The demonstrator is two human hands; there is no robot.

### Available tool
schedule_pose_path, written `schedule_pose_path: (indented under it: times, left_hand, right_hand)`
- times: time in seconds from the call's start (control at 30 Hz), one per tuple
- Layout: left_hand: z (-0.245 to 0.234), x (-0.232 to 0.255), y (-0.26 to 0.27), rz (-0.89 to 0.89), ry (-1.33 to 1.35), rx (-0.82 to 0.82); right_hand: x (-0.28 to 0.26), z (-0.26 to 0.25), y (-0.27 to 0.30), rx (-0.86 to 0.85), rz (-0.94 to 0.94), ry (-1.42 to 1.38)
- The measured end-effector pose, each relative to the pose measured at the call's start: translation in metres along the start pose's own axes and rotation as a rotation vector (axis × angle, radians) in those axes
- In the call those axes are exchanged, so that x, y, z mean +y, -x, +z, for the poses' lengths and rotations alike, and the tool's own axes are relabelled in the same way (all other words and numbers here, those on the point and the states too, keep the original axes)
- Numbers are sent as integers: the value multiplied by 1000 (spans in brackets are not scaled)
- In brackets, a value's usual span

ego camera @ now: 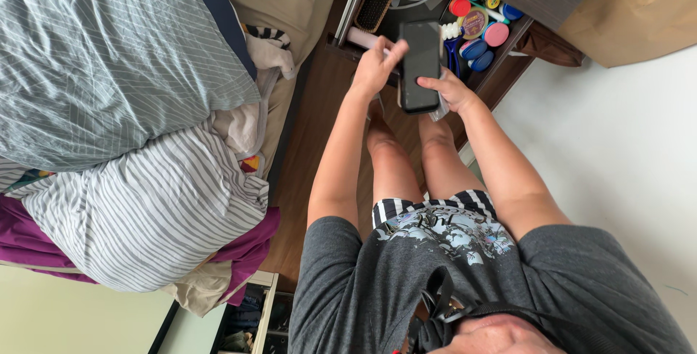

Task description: The person wipes a pair of eyeglasses with a white tissue, then places them into a clear case on a bedside table. The person then opens a drawer, moves items aside, and places a smartphone and a hairbrush inside before closing the drawer.

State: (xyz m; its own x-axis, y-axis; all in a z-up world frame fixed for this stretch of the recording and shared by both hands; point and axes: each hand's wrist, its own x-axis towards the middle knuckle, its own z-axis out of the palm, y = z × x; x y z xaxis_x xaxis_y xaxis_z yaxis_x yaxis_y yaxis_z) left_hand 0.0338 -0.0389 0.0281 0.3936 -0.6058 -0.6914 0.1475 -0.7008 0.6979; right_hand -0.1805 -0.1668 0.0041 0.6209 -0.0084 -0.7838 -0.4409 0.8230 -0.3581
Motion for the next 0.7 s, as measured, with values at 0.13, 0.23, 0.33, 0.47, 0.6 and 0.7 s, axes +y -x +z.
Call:
schedule_pose_path:
  times: [0.13, 0.23, 0.33, 0.47, 0.6, 0.7]
  left_hand:
    - [47, -4, -59, 104, -465, 160]
    - [84, -35, -116, 345, -847, 172]
    - [117, -45, -153, 434, -1071, 269]
    - [132, -48, -177, 397, -1154, 307]
    - [141, -56, -189, 422, -1132, 308]
    - [138, -61, -192, 455, -1022, 242]
  right_hand:
    - [-6, -26, 25, 137, -63, -49]
    - [-15, -49, 41, 180, -76, -28]
    - [-19, -70, 55, 214, -78, 0]
    - [-20, -94, 65, 253, -71, 15]
    - [-18, -108, 71, 284, -46, -3]
    - [-19, -114, 75, 255, -28, -8]
